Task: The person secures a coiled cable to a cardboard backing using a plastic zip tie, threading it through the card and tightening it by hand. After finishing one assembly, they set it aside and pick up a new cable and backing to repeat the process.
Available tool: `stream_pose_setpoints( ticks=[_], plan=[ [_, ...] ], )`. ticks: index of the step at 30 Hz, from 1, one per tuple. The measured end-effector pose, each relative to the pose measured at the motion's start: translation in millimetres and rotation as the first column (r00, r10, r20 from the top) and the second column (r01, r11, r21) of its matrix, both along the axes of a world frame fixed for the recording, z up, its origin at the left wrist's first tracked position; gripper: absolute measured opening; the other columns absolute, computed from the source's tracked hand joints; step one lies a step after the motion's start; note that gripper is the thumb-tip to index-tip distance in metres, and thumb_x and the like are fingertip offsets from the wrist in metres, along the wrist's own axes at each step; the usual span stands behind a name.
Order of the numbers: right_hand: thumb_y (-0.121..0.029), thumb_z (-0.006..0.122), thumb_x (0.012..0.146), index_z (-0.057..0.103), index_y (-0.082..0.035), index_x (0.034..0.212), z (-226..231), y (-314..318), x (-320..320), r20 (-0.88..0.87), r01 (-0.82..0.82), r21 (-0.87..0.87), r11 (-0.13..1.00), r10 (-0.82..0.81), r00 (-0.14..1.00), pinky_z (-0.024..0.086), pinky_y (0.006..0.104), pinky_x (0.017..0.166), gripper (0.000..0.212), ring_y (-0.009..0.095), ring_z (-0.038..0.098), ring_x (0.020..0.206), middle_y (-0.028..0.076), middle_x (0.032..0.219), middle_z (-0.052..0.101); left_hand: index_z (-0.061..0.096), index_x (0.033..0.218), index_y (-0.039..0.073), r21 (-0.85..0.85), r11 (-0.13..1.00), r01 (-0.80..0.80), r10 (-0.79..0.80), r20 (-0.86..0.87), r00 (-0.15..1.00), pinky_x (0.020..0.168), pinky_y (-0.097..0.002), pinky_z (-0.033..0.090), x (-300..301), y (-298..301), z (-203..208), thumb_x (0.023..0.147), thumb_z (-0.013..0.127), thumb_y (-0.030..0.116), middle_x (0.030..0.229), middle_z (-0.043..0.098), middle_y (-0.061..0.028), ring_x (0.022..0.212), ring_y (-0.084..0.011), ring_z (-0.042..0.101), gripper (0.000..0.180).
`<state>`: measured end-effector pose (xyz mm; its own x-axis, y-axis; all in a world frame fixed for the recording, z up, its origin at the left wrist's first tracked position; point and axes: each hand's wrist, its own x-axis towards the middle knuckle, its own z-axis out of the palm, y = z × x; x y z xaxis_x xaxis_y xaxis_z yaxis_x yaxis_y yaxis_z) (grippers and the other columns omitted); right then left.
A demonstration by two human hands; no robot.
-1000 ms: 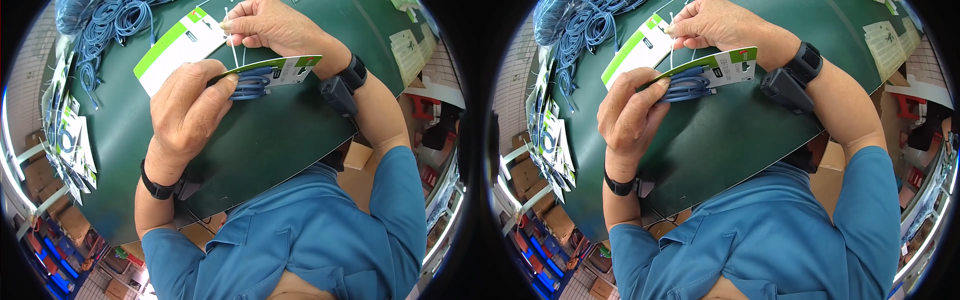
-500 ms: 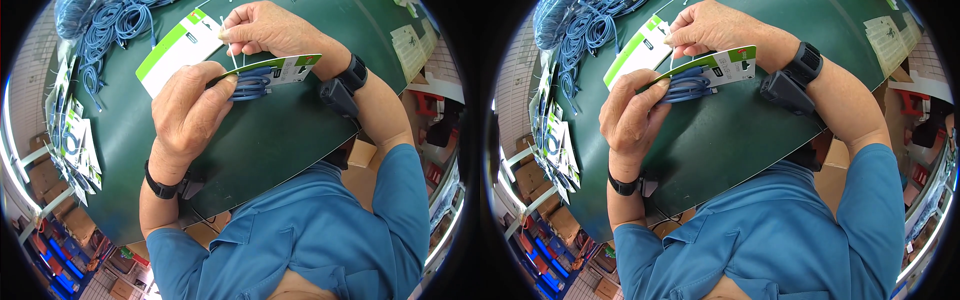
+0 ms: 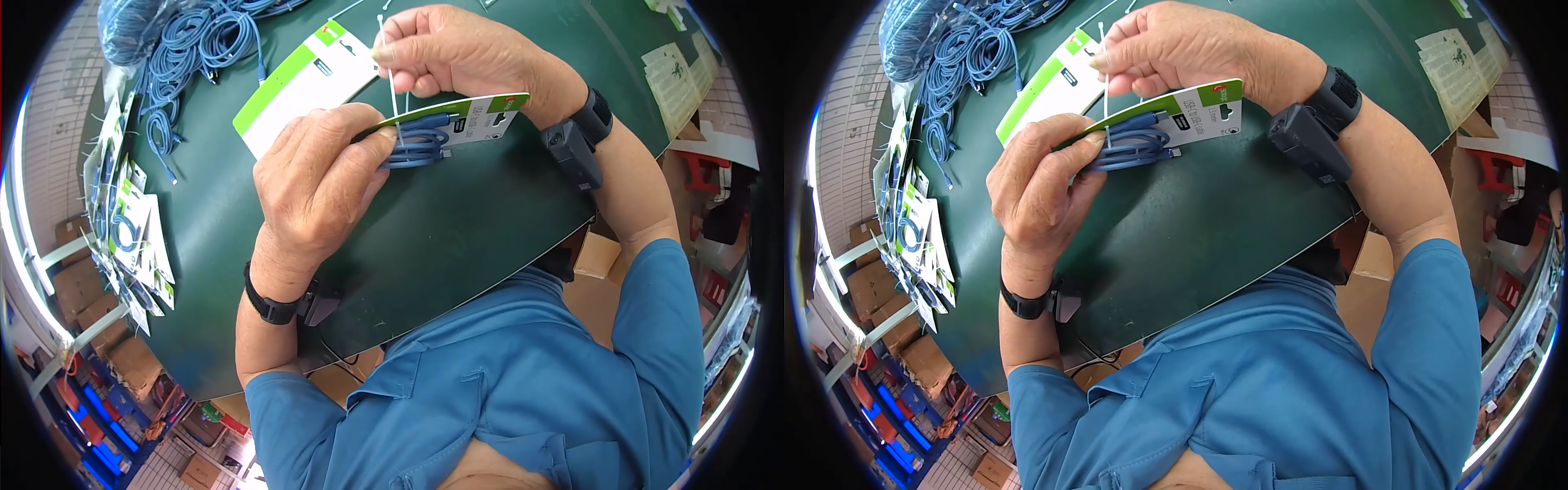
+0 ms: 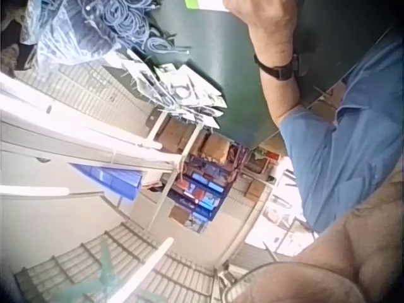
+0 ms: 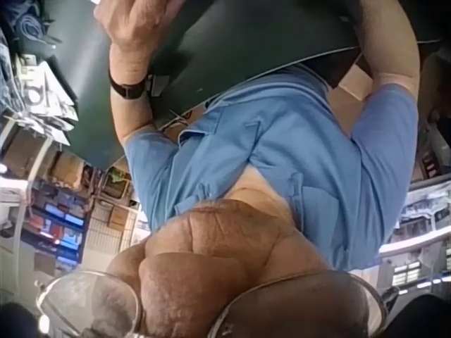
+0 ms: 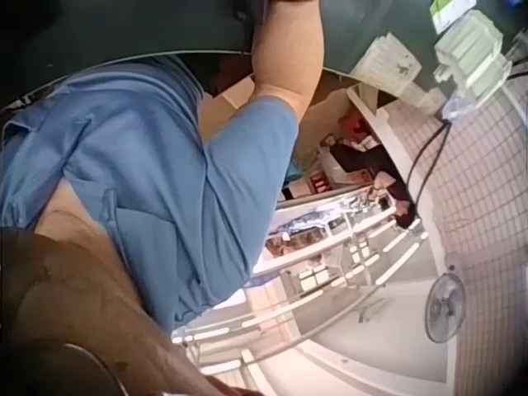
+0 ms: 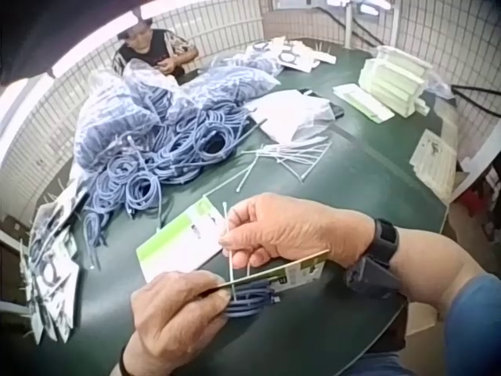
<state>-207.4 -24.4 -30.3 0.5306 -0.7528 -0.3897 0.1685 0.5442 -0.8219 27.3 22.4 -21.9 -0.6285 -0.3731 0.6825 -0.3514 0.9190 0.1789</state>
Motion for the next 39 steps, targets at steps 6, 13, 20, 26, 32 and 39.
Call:
stream_pose_setpoints(
  ticks=[6,13,20,26,32,39],
  plan=[
    [-0.017,0.073,0.101,0.069,-0.004,0.1,-14,1,1,-0.146,-0.219,-0.251,0.943,0.186,0.972,0.052,0.0158,0.064,0.014,0.003,0.065,0.074,0.0,0.087,0.071,0.071,0.091,0.002,0.001,1.0,0.003,-0.003,-0.012,1.0,0.064,-0.0333,0.055,-2,-1,-2,0.062,0.081,0.001,0.095,0.07,-0.007,0.077,-0.0226,0.069,0.03],
    [-0.023,0.079,0.094,0.073,-0.002,0.1,-9,3,4,-0.161,-0.243,-0.337,0.91,0.198,0.967,0.051,0.022,0.07,0.022,0.006,0.063,0.076,0.001,0.086,0.07,0.071,0.088,0.002,-0.002,1.0,-0.013,0.013,-0.023,1.0,0.064,-0.0322,0.056,0,2,-1,0.063,0.081,0.001,0.098,0.072,-0.0068,0.078,-0.0215,0.07,0.027],
    [-0.014,0.074,0.1,0.066,-0.003,0.099,4,-2,-6,0.121,-0.289,0.074,0.954,0.279,0.953,0.055,0.0245,0.059,0.014,0.013,0.069,0.07,0.004,0.086,0.071,0.071,0.087,0.003,-0.005,1.0,-0.002,0.002,-0.005,1.0,0.063,-0.0312,0.057,-2,0,2,0.065,0.08,0.0,0.099,0.072,-0.0061,0.079,-0.0205,0.072,0.024],
    [-0.02,0.077,0.095,0.074,0.0,0.112,-7,-3,-4,-0.092,-0.35,-0.296,0.889,0.338,0.937,0.053,0.0231,0.074,0.027,0.007,0.065,0.081,0.003,0.092,0.073,0.069,0.086,0.003,-0.027,1.0,0.008,-0.008,-0.008,1.0,0.063,-0.0313,0.057,-3,-2,-1,0.066,0.08,-0.001,0.098,0.073,-0.0053,0.078,-0.0199,0.072,0.023],
    [-0.021,0.077,0.095,0.075,0.001,0.118,-9,-4,-5,-0.069,-0.305,-0.349,0.886,0.301,0.951,0.054,0.0242,0.079,0.031,0.008,0.067,0.087,0.005,0.1,0.075,0.069,0.088,0.005,0.084,0.996,0.002,-0.001,-0.013,1.0,0.063,-0.0322,0.058,-2,-4,3,0.066,0.08,0.0,0.099,0.074,-0.0064,0.079,-0.0212,0.073,0.025],
    [-0.017,0.074,0.099,0.072,0.001,0.118,16,-23,-28,-0.178,0.056,-0.56,0.827,-0.186,0.966,0.055,0.0234,0.084,0.026,0.009,0.068,0.095,0.004,0.105,0.073,0.071,0.09,0.001,0.398,0.912,-0.102,0.18,-0.165,0.97,0.071,-0.0353,0.059,9,-4,19,0.069,0.075,-0.004,0.094,0.076,-0.0103,0.08,-0.027,0.073,0.022]
  ],
)
